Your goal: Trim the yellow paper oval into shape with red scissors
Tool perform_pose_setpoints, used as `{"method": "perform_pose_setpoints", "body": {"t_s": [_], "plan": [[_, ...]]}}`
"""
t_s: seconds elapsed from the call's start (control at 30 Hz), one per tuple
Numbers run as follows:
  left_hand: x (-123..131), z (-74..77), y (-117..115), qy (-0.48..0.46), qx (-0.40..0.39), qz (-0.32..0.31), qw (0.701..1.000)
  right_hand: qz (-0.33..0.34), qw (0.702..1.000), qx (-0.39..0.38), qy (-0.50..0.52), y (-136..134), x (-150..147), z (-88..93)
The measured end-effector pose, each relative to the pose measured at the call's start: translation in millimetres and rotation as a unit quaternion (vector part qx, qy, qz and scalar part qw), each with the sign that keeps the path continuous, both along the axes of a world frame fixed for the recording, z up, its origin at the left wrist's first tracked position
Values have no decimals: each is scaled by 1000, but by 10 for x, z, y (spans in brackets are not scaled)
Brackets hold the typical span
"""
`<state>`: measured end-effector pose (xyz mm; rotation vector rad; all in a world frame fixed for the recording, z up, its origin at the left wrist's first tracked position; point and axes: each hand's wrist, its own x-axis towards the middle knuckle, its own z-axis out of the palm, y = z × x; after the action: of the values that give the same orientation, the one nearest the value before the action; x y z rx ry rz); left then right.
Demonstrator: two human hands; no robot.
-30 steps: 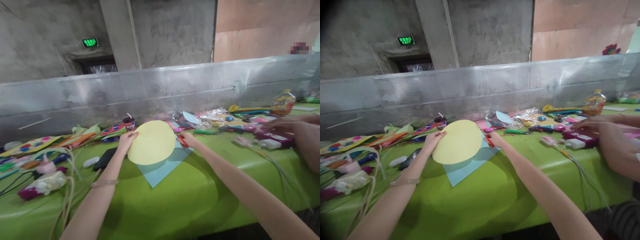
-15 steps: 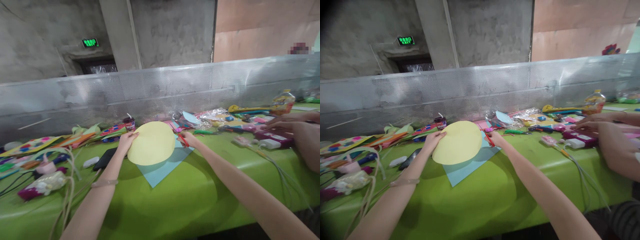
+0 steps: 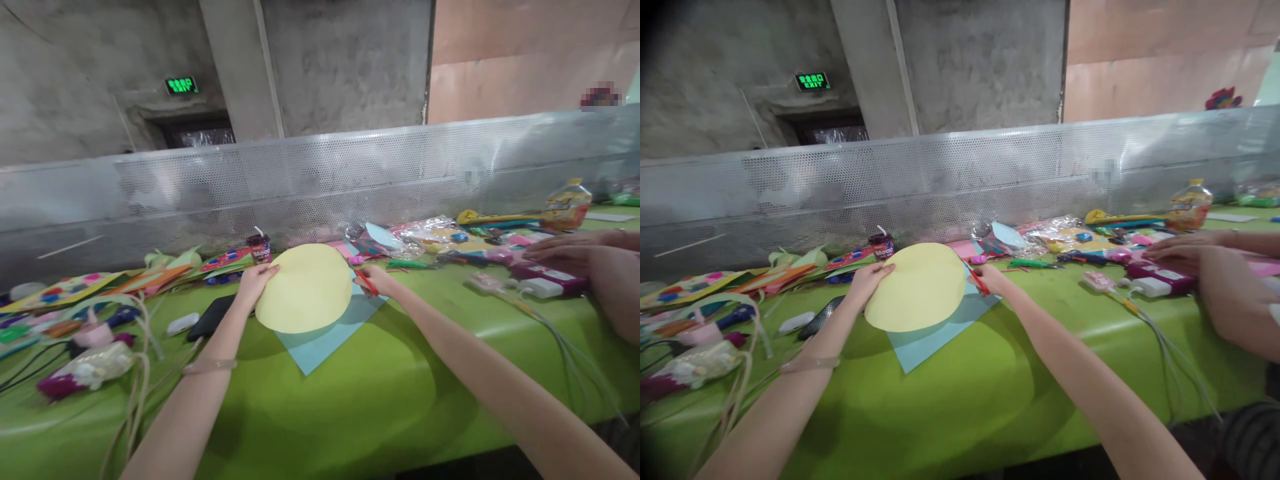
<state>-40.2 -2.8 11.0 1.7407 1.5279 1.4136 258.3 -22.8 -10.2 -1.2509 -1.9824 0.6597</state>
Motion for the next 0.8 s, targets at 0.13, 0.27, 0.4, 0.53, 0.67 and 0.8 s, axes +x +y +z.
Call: {"method": "perform_pose_setpoints", "body": {"t_s": [0.13, 0.27, 0.4, 0.53, 0.67, 0.8], "plan": [[17, 15, -22, -2, 2, -5, 1000, -2, 1000, 3, -4, -4, -5, 7], [26, 22, -34, -3, 2, -7, 1000, -1, 1000, 7, -10, 4, -5, -3], [26, 22, -35, -3, -2, -6, 1000, -3, 1000, 10, -11, 13, 1, -15], [25, 19, -29, -7, -4, -4, 1000, 1, 1000, 23, -19, 6, 5, -8], [20, 17, -19, -10, -7, -2, 1000, -8, 1000, 16, -21, -7, 0, 9], [8, 16, -12, -8, -10, -2, 1000, -9, 1000, 12, -25, -29, -7, 36]]}}
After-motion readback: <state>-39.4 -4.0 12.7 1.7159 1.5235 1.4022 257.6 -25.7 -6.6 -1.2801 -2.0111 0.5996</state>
